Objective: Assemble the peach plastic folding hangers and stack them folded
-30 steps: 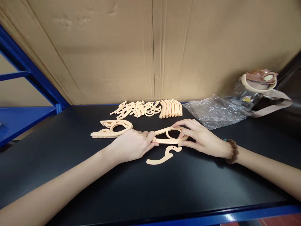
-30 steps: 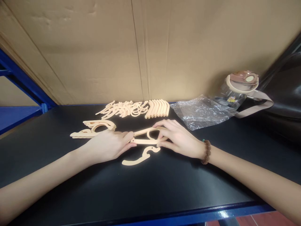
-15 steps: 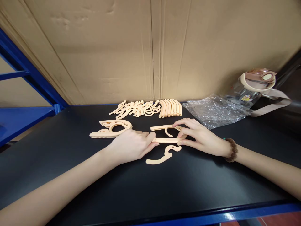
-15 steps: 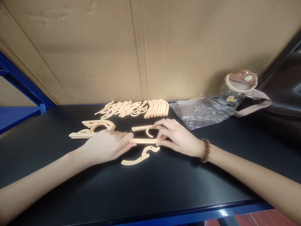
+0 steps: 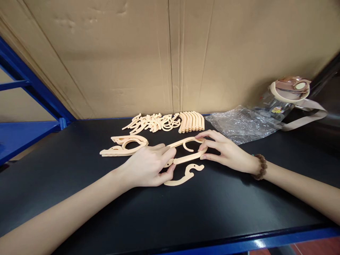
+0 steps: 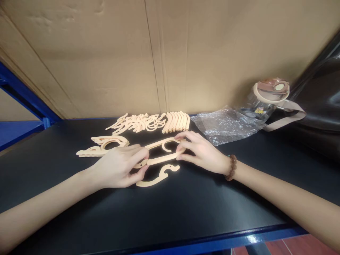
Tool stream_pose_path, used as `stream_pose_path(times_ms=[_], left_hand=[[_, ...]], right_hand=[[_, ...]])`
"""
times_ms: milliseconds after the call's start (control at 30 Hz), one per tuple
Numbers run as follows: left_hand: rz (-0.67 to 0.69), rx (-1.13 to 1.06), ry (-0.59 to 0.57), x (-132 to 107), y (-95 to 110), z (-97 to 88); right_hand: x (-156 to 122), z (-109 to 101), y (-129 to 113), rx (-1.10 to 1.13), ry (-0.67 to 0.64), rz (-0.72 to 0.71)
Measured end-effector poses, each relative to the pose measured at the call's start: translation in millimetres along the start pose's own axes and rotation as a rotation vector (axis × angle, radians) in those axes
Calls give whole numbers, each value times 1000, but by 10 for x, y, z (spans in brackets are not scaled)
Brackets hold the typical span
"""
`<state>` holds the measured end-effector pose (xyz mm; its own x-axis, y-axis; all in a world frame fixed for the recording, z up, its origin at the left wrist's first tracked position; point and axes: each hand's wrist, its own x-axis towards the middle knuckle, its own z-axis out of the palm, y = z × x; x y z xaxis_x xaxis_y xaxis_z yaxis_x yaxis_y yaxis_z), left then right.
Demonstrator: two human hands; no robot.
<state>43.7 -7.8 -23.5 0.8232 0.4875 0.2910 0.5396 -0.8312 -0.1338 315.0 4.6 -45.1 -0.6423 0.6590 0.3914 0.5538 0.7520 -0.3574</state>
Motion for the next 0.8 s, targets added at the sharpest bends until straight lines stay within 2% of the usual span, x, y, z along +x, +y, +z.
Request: stream_pose_path(times_ms=[100,267,600,800], left_hand=[[93,19,28,20,41,-59],[174,28,-22,54,73,-114],[48,22,-7,16,15,12],[38,-8,34,30,-5,20]], right_hand=[[-6,5,-5,-7,-11,-9],[-11,11,-14,-5,3,-26],[1,8,-6,-47,6,43],[-18,19,-28,-168,47,86]])
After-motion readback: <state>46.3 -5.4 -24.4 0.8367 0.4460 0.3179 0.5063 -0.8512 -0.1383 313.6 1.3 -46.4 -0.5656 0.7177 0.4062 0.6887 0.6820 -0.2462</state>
